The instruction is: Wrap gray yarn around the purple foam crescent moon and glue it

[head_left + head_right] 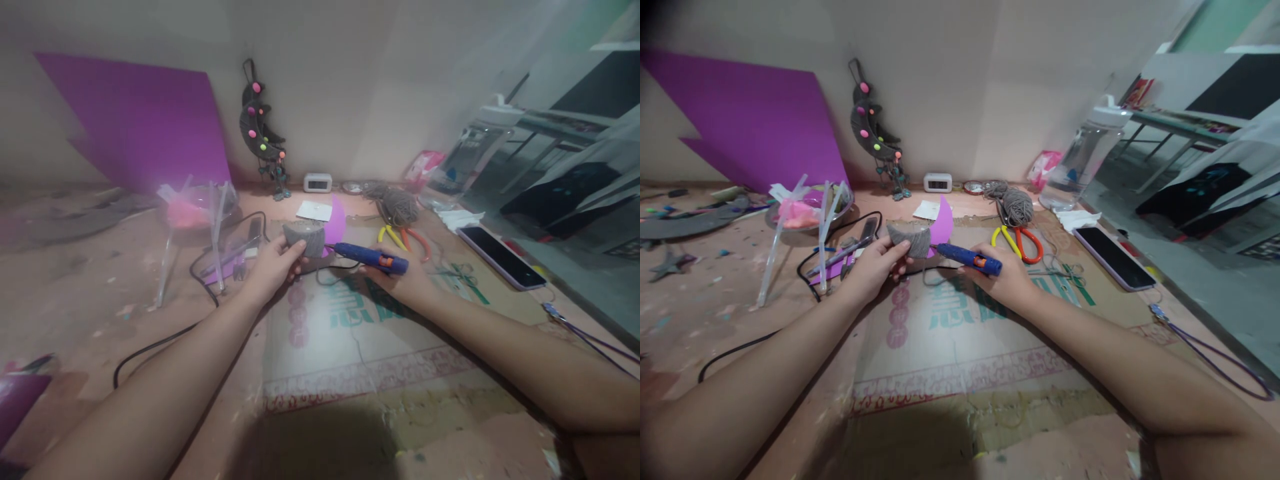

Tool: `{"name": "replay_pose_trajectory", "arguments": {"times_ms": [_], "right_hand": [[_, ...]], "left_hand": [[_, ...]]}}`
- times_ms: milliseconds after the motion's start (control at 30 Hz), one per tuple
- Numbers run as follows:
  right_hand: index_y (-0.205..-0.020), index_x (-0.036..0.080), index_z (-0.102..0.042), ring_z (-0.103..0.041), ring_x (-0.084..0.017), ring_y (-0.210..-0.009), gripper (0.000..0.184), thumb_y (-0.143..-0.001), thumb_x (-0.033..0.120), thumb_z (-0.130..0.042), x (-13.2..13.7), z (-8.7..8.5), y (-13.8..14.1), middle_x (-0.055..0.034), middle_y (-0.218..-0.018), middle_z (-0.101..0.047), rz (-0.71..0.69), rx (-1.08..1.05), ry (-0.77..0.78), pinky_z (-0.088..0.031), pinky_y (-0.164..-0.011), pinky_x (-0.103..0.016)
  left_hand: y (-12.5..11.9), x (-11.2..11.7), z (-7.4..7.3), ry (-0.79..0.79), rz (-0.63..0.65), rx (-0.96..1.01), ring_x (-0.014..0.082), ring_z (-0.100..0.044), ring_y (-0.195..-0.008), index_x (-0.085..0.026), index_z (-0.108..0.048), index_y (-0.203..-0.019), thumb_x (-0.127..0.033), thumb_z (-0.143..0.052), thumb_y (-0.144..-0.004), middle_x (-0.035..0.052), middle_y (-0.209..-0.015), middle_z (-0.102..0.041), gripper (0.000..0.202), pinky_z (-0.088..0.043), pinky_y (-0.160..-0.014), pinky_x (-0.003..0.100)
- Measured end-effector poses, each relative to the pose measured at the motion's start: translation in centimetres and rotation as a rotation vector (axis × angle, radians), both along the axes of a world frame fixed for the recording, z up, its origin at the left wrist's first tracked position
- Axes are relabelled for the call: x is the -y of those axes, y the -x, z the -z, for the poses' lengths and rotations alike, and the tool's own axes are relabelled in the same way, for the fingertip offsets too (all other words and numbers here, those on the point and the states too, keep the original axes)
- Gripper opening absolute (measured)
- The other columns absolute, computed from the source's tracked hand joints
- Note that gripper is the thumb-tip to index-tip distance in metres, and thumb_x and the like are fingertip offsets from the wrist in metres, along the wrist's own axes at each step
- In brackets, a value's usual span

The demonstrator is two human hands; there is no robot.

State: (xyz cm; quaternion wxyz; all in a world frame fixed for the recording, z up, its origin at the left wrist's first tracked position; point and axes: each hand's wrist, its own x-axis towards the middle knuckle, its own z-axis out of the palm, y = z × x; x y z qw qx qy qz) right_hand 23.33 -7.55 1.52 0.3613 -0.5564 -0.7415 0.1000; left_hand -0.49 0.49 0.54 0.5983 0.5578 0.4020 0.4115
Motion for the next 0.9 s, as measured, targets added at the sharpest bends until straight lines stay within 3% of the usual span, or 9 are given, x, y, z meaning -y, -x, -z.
{"name": "replay_pose_trajectory", "arguments": {"times_ms": [900], "right_hand": [[-0.087, 0.022, -0.06, -0.059, -0.019, -0.069, 0.019, -0.08, 0.038, -0.067, -0.31, 0.28, -0.09, -0.0021, -0.077, -0.063, 0.055, -0.059, -0.018, -0.045, -0.063, -0.032]], "left_hand": [[0.04, 0.04, 0.05, -0.017, 0.029, -0.027, 0.007, -0.046, -0.04, -0.016, -0.055, -0.081, -0.044, -0.069, -0.074, -0.0018, -0.057, -0.06, 0.032, -0.034, -0.035, 0.016]]}}
